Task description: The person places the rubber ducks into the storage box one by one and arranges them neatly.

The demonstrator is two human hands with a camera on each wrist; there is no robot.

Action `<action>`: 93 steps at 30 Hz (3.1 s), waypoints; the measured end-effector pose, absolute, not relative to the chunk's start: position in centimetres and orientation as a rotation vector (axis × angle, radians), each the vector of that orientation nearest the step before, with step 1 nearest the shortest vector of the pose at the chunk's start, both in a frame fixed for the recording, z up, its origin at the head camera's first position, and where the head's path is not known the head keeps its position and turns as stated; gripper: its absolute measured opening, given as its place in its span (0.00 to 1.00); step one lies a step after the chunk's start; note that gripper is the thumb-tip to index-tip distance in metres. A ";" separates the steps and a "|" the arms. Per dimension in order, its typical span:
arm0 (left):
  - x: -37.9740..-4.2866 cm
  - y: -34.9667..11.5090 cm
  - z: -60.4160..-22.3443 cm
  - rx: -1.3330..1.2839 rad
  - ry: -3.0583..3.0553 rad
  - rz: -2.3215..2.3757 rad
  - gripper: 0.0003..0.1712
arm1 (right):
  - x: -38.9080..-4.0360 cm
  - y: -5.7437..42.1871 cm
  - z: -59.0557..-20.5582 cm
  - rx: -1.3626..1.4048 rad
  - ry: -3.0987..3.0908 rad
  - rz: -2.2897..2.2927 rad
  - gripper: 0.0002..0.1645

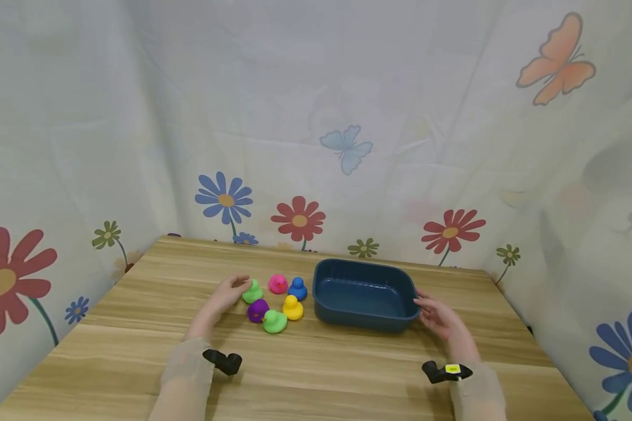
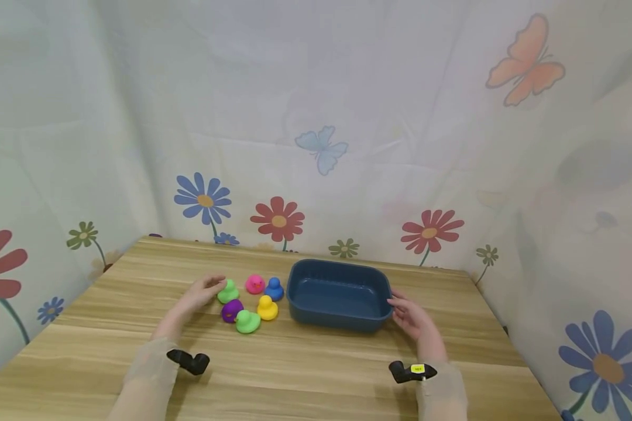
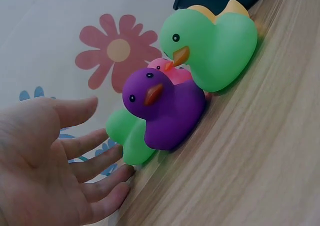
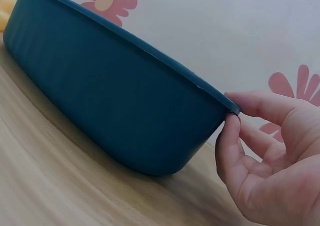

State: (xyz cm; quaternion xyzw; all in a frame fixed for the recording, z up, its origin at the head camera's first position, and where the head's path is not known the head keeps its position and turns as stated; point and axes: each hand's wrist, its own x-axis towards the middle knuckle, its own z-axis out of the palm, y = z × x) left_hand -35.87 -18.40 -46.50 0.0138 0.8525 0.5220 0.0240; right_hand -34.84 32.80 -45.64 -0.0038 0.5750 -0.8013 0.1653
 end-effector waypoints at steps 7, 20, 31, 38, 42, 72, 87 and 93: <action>-35.8 -18.4 -46.8 0.112 2.628 1.650 0.34 | -34.5 32.1 -46.0 -0.028 1.551 -2.347 0.25; -36.2 -17.5 -47.4 0.031 2.683 1.638 0.32 | -34.0 30.8 -47.4 -0.142 1.381 -2.531 0.28; -36.1 -17.0 -47.9 -0.111 2.744 1.587 0.31 | -33.9 30.0 -48.0 -0.240 1.313 -2.569 0.29; -36.2 -16.7 -47.9 -0.177 2.777 1.578 0.32 | -33.8 29.9 -48.0 -0.196 1.313 -2.583 0.27; -36.4 -16.7 -47.6 -0.199 2.781 1.585 0.33 | -33.8 30.0 -48.1 -0.213 1.307 -2.590 0.27; -36.1 -18.5 -46.5 0.034 2.921 1.528 0.26 | -33.7 29.9 -48.3 -0.285 1.321 -2.612 0.26; -36.2 -20.0 -47.1 0.434 2.906 1.459 0.23 | -33.8 29.9 -48.6 -0.263 1.340 -2.628 0.25; -36.2 -20.2 -47.4 0.480 2.909 1.365 0.23 | -33.8 29.9 -48.6 -0.268 1.334 -2.633 0.25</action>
